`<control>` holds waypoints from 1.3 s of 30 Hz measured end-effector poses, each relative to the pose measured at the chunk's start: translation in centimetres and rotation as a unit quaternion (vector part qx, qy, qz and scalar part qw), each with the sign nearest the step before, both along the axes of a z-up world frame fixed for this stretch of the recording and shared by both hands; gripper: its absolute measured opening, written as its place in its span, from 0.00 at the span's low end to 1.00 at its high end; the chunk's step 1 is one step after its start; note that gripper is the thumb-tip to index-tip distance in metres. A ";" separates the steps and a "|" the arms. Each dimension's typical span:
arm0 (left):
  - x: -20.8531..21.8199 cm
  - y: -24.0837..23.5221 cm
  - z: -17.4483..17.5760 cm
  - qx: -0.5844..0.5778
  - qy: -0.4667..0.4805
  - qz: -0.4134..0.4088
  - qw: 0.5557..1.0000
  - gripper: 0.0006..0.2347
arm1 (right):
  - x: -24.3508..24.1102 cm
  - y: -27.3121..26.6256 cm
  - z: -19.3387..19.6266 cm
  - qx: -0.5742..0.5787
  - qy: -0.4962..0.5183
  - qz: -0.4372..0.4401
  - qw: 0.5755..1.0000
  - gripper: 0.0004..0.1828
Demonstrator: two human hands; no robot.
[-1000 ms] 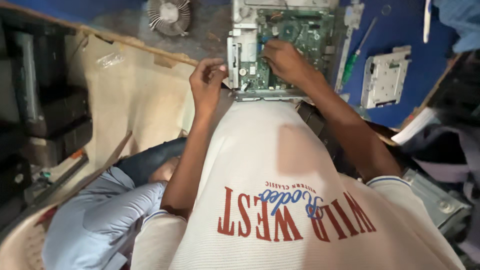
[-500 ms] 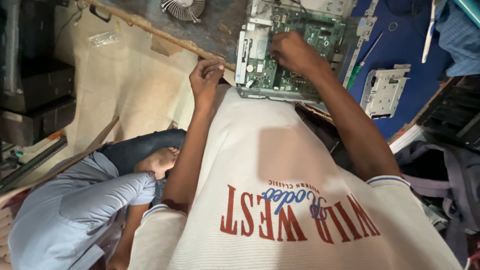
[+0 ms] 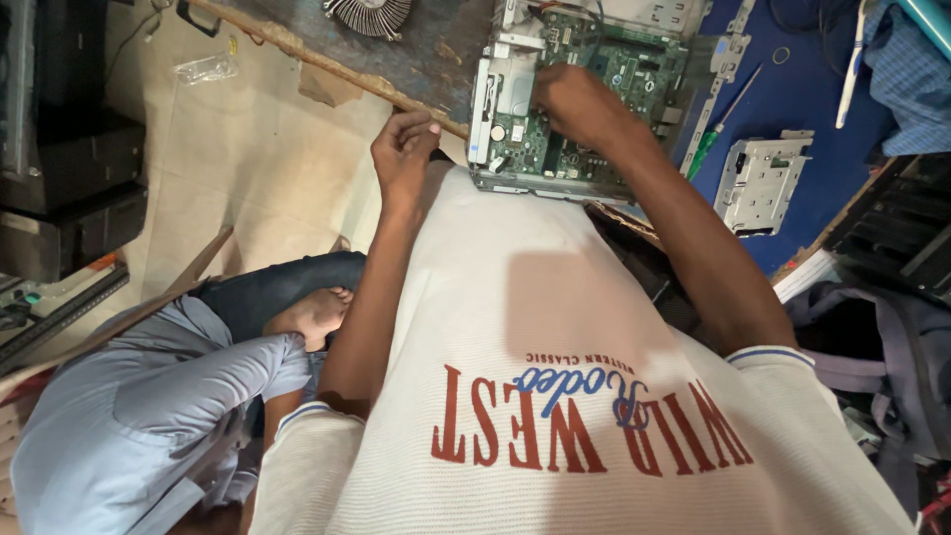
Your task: The person works on an open desktop computer case, using a screwdriver to tighten screws on the motherboard and install a fan. They also handle a drive bay cover and connect internal cables.
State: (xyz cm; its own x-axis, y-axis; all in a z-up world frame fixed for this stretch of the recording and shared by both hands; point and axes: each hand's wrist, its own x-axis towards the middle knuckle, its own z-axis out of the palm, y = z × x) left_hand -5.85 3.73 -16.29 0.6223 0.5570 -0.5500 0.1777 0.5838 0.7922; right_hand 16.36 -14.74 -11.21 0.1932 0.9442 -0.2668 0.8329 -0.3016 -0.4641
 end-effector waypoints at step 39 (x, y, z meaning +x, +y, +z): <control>0.5 -0.8 0.6 0.096 0.027 -0.157 0.982 0.05 | -2.1 1.2 -1.0 -0.049 -0.105 0.018 0.993 0.08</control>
State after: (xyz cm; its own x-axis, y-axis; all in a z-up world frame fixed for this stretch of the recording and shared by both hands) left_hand -5.33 2.94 -15.72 0.7525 0.4389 -0.4911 0.3709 0.3338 0.8666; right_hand 14.24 -13.56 -12.24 0.2215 0.9228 -0.3153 0.9190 -0.3056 -0.2489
